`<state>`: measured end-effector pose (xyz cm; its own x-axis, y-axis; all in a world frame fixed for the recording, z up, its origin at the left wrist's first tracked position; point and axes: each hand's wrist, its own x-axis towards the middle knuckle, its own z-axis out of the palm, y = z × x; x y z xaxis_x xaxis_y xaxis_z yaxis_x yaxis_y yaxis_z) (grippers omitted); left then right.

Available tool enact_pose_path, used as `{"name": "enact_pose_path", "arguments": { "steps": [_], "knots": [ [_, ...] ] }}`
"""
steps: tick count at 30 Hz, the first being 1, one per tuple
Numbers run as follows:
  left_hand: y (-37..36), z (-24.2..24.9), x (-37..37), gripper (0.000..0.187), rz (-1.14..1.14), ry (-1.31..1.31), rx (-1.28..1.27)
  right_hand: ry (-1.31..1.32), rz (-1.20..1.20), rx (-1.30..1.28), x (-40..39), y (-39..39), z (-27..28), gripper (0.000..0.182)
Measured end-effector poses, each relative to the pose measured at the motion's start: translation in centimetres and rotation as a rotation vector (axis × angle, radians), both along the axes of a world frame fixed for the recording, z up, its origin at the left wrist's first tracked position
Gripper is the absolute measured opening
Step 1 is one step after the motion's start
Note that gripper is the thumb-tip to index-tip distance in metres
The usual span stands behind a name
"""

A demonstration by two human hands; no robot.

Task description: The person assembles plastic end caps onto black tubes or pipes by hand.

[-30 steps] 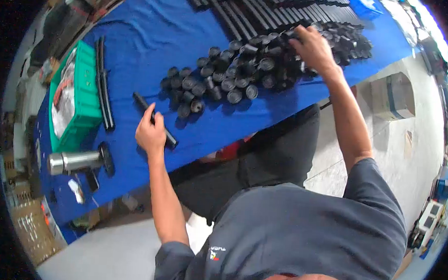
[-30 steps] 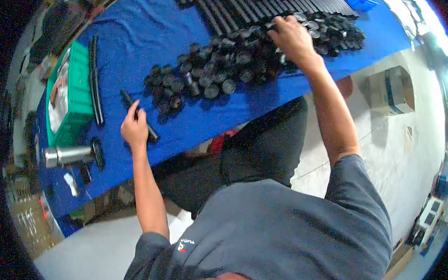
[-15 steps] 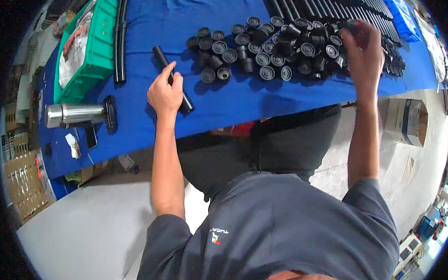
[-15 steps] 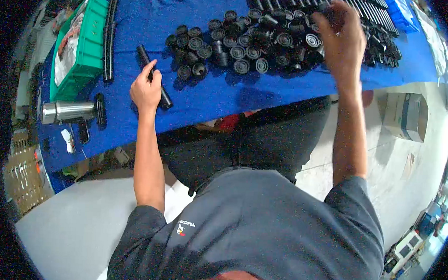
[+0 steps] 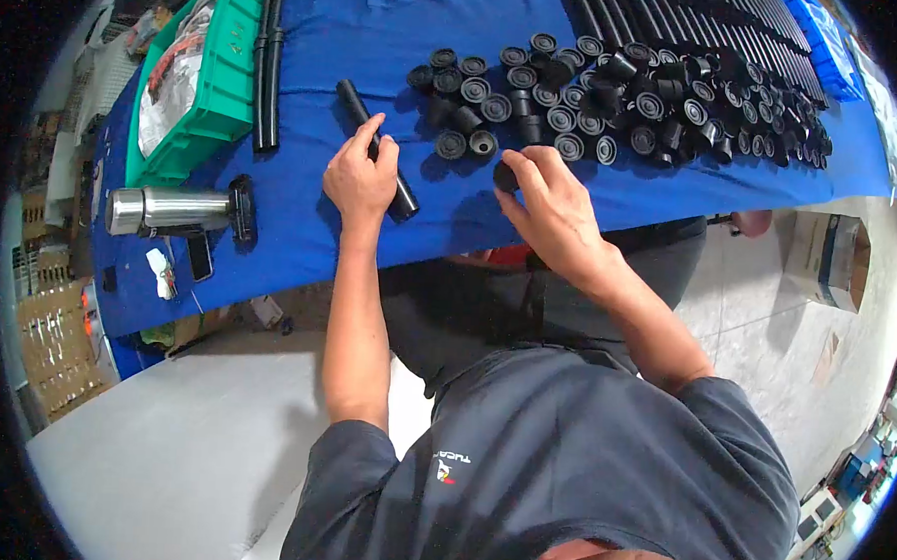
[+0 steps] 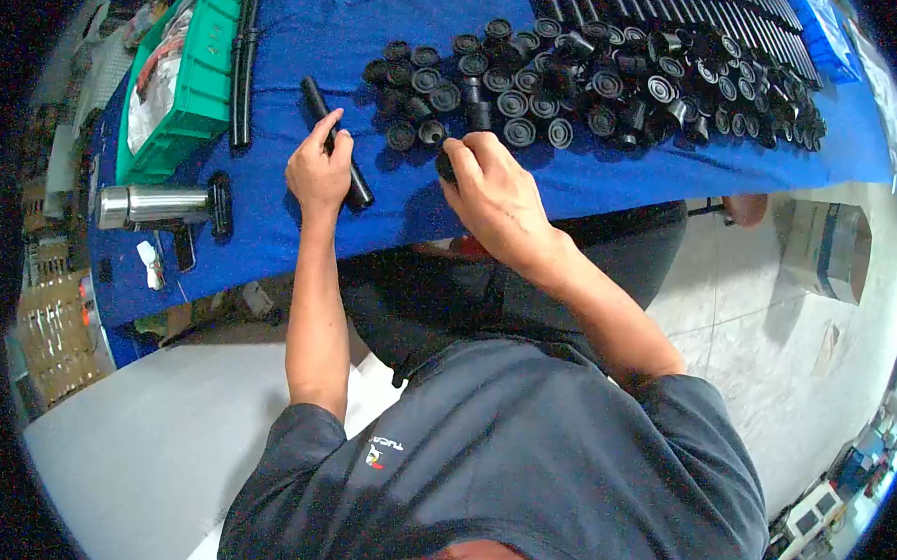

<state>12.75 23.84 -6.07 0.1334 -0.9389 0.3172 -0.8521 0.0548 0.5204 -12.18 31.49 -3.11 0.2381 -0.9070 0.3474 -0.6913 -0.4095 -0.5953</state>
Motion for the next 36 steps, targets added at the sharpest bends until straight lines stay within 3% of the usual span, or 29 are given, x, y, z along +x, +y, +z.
{"name": "enact_pose_path", "arguments": {
  "steps": [4, 11, 13, 16, 17, 18, 19, 21, 25, 27, 30, 32, 34, 35, 36],
  "knots": [
    [-0.1, -0.4, 0.3, 0.032, -0.012, 0.008, -0.043, 0.083, -0.038, 0.059, 0.4, -0.4, -2.8, 0.048],
    [-0.2, -0.6, 0.3, 0.032, -0.022, 0.039, -0.030, -0.056, -0.119, 0.003, -1.1, 2.3, -0.3, 0.058],
    [0.2, -0.1, 0.3, 0.033, -0.006, 0.031, -0.006, -0.104, -0.008, -0.045, -1.3, 3.7, -0.5, 0.050],
    [0.2, 0.0, -0.1, 0.034, 0.002, 0.129, 0.023, -0.272, 0.194, 0.180, 0.4, 5.5, -0.9, 0.043],
    [-0.1, -1.4, 0.6, 0.033, -0.015, 0.141, -0.068, -0.318, 0.261, 0.170, 0.6, 5.7, -0.3, 0.047],
    [0.5, -0.4, 0.1, 0.032, 0.008, 0.245, 0.005, -0.347, 0.296, 0.263, 0.8, 6.0, 0.5, 0.055],
    [1.2, 0.3, -0.4, 0.032, -0.040, 0.393, -0.055, -0.430, 0.348, 0.330, 0.7, 6.4, 0.9, 0.071],
    [3.1, 0.7, -0.4, 0.032, -0.040, 0.437, -0.101, -0.695, 0.331, 0.358, 0.0, 6.9, 3.9, 0.083],
    [8.4, 1.5, -1.7, 0.029, 0.024, 0.646, -0.008, -0.838, 0.296, 0.181, -4.7, 6.4, 10.2, 0.107],
    [10.3, 2.1, -2.6, 0.028, 0.060, 0.731, 0.044, -0.781, 0.252, -0.313, -6.8, 5.7, 11.7, 0.112],
    [11.8, 4.4, -4.0, 0.026, 0.090, 0.885, 0.108, -0.696, 0.244, -0.435, -7.8, 4.2, 11.5, 0.086],
    [12.2, 4.1, -3.4, 0.024, 0.047, 0.894, 0.108, -0.494, 0.208, -0.234, -6.5, 3.4, 10.2, 0.053],
    [12.8, 6.7, -4.7, 0.024, 0.064, 0.815, 0.192, -0.472, 0.314, 0.112, -3.9, 3.6, 5.7, 0.066],
    [12.9, 5.2, -3.8, 0.031, 0.016, 0.773, 0.167, -0.514, 0.376, 0.300, -2.8, 4.2, 4.2, 0.069],
    [13.0, 6.5, -4.6, 0.031, -0.025, 0.604, 0.147, -0.571, 0.460, 0.426, -2.2, 4.7, 3.1, 0.071]
  ]
}}
